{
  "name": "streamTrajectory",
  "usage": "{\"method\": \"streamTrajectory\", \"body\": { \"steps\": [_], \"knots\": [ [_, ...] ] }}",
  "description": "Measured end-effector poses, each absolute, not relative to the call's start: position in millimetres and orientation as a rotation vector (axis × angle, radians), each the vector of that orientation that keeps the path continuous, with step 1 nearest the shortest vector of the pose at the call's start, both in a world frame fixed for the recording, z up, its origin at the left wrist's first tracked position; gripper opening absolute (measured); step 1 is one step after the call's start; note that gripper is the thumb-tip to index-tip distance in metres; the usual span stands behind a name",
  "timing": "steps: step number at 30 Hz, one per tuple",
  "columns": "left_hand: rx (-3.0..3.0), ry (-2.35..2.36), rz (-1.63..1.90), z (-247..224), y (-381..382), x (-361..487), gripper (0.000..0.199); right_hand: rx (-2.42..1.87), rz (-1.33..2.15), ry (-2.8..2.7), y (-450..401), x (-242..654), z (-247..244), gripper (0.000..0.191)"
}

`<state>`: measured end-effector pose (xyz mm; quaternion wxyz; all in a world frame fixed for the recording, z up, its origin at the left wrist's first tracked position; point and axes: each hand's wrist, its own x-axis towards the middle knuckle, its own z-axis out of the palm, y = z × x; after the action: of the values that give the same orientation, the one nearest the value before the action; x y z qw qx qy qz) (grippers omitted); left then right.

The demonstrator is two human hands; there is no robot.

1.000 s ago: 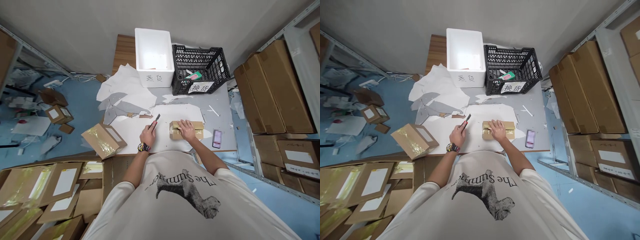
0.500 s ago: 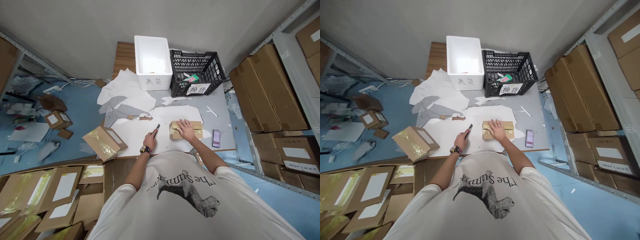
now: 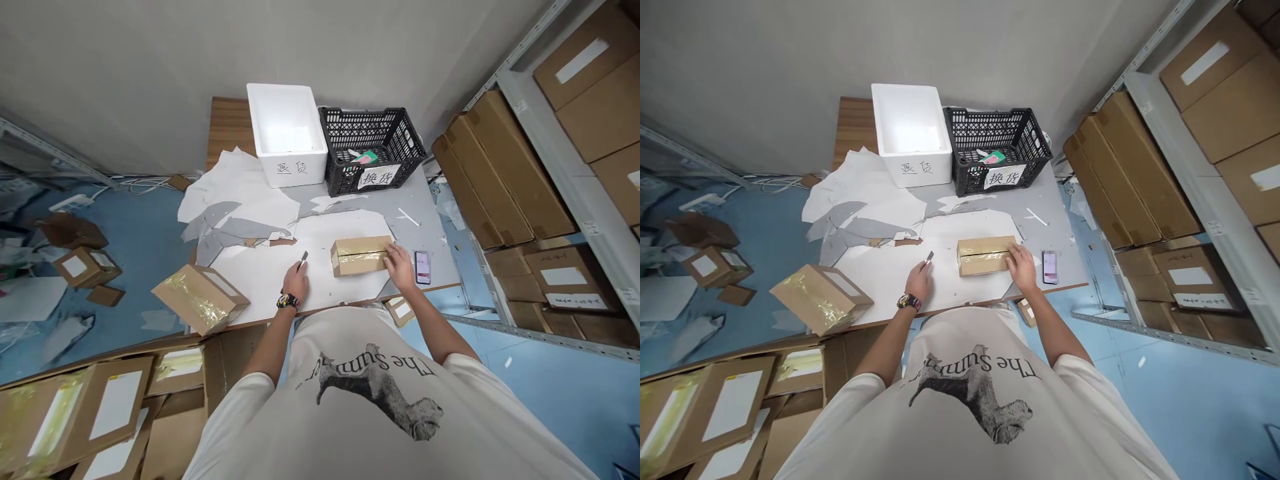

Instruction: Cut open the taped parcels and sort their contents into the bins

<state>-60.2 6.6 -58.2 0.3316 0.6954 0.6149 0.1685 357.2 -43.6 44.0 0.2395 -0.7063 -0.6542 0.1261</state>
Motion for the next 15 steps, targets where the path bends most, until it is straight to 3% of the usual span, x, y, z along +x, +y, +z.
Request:
{"method": "streamTrajectory", "body": {
  "steps": [4,9,15],
  "knots": [
    [1.633,1.45,0.58,-37,18,-28,0.057,-2.045,0.458,-1.366,-52,391,40,0.065],
    [1.303,1.368,0.626,-9,26,25,0.067,-2.104,1.041,-0.752,-26,394,38,0.076],
    [1.272,1.465,0.45,2,25,59,0.077,-2.105,1.328,-0.661,0,367,22,0.078]
  ]
}}
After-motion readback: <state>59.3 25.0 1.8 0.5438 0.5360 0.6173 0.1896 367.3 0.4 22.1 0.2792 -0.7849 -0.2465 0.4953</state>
